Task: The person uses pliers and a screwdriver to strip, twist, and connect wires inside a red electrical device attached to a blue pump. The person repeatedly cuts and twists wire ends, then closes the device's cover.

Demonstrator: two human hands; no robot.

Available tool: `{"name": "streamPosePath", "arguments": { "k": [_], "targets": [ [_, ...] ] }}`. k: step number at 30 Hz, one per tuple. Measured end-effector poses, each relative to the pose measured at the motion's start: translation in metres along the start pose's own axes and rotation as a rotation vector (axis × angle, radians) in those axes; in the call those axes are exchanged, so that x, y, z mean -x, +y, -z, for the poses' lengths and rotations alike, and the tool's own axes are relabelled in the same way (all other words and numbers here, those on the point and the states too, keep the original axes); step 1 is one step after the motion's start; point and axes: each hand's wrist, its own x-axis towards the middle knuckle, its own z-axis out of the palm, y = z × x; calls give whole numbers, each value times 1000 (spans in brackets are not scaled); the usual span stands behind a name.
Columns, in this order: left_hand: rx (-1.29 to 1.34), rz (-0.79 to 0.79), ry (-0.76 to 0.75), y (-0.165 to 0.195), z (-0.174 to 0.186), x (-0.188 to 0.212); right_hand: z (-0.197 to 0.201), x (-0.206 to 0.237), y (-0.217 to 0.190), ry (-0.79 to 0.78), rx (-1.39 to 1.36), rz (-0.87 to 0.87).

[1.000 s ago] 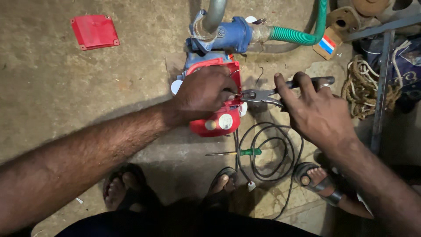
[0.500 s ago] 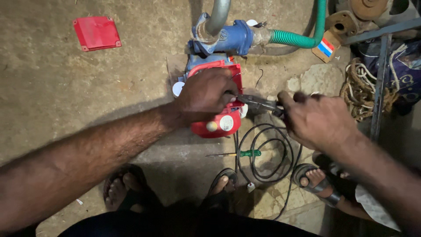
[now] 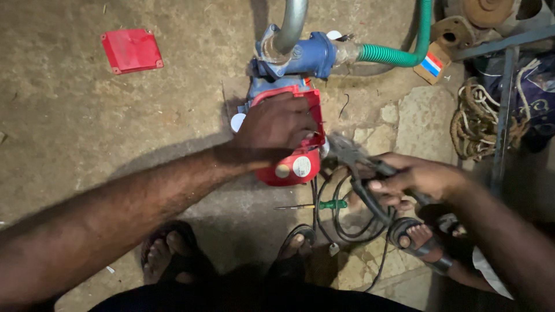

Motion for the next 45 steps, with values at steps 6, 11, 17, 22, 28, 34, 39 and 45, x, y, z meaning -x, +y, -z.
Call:
{"name": "streamPosePath", "arguments": {
  "k": [6, 11, 17, 22, 28, 34, 39, 45],
  "targets": [
    [37, 53, 9, 4, -5, -4, -41, 23, -38, 794, 1316, 76],
    [37, 73, -13, 10, -1, -7, -66, 22, -67, 931, 1608, -38],
    [29, 119, -13, 19, 3, -9, -82, 23, -73, 1011, 1671, -3],
    [55, 139, -71, 5, -10, -7, -76, 23, -63, 1036, 1707, 29],
    [52, -79, -5, 8, -4, -3, -60, 24, -33, 1090, 1846, 65],
    [-34, -4, 43, 42, 14, 6, 23, -22, 17, 667, 1430, -238],
    [-123, -122, 111, 42, 13, 10, 88, -66, 70, 185, 215, -46],
    [-211, -180, 161, 40, 11, 14, 87, -65, 70, -92, -216, 33]
  ]
}}
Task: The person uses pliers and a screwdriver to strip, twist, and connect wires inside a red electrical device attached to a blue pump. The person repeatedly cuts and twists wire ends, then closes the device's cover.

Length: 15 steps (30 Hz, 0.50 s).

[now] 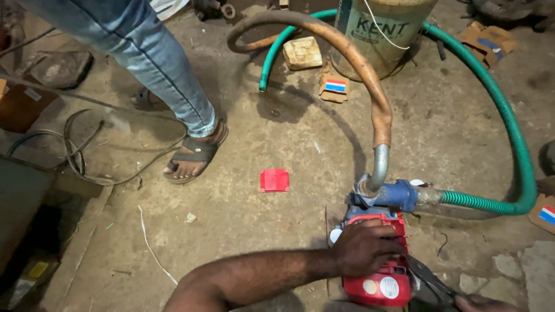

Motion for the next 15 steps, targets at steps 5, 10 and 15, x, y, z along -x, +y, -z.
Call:
{"name": "streamPosePath", "arguments": {
  "k": [5, 10, 15],
  "targets": [
    [221, -18, -58, -20, -14, -4, -71, 55, -22, 209, 221, 251],
    [351, 66, -72, -33, -23, -10, -145, 100, -55, 872, 1157, 427],
    [282, 193, -234, -20, -3, -26, -189, 102, -105, 1038, 1794, 40]
  ]
}}
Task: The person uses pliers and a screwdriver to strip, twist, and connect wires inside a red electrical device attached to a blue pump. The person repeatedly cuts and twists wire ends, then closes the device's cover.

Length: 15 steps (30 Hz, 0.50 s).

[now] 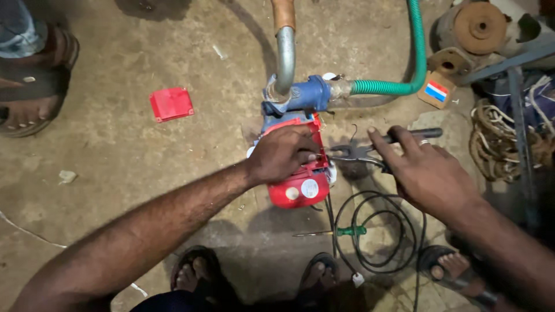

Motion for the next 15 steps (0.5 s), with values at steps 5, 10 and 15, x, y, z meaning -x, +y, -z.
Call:
{"name": "streamPosePath", "arguments": {
  "k": [5, 10, 15],
  "targets": [
    [43, 12, 9, 13, 8, -2, 7, -1, -13, 74, 134, 76],
    [30, 8, -9, 8, 5, -1, -3, -2, -11, 143, 186, 109],
    [16, 47, -36, 9, 5, -2, -1, -4, -13, 117, 244, 121]
  ]
}}
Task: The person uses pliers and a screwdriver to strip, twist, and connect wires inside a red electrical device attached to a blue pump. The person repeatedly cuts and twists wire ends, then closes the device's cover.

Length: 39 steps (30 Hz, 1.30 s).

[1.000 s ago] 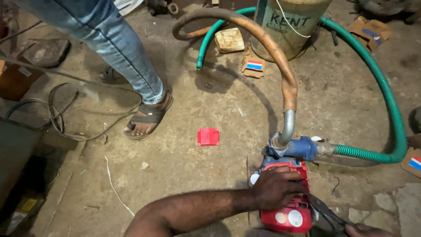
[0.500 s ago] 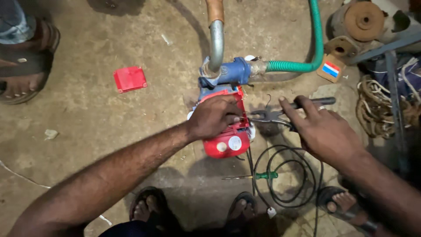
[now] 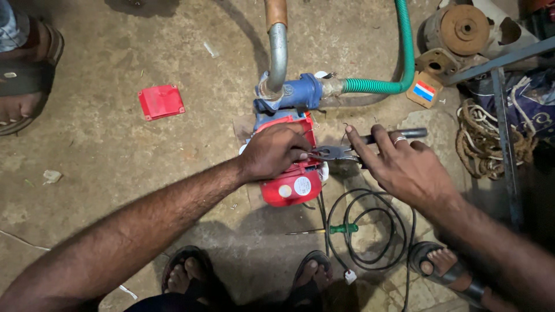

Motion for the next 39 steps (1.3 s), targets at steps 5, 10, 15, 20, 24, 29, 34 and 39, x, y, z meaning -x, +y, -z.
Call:
{"name": "streamPosePath", "arguments": {
  "k": [5, 10, 15, 20, 24, 29, 34, 39],
  "targets": [
    [-4, -18, 20, 1, 2, 1, -23, -9, 10, -343, -4, 29],
    [-144, -89, 35, 5, 1, 4, -86, -9, 29, -782, -1465, -36],
    [-152, -102, 36, 1, 0, 3, -113, 3, 33, -1061, -2109, -67],
    [-116, -45, 26, -7, -6, 1, -73, 14, 33, -215, -1383, 125],
    [-112, -71, 11, -11, -8, -2, -39, 6, 19, -52, -685, -56],
    [-80, -50, 20, -12, -8, 0, -17, -4, 8, -84, -190, -36],
    [-82, -52, 27, -13, -8, 1, -12, -9, 5, -55, -141, 12],
    [-97, -24, 9, -12, -9, -1, -9, -12, 3, -183, -110, 13]
  ]
}}
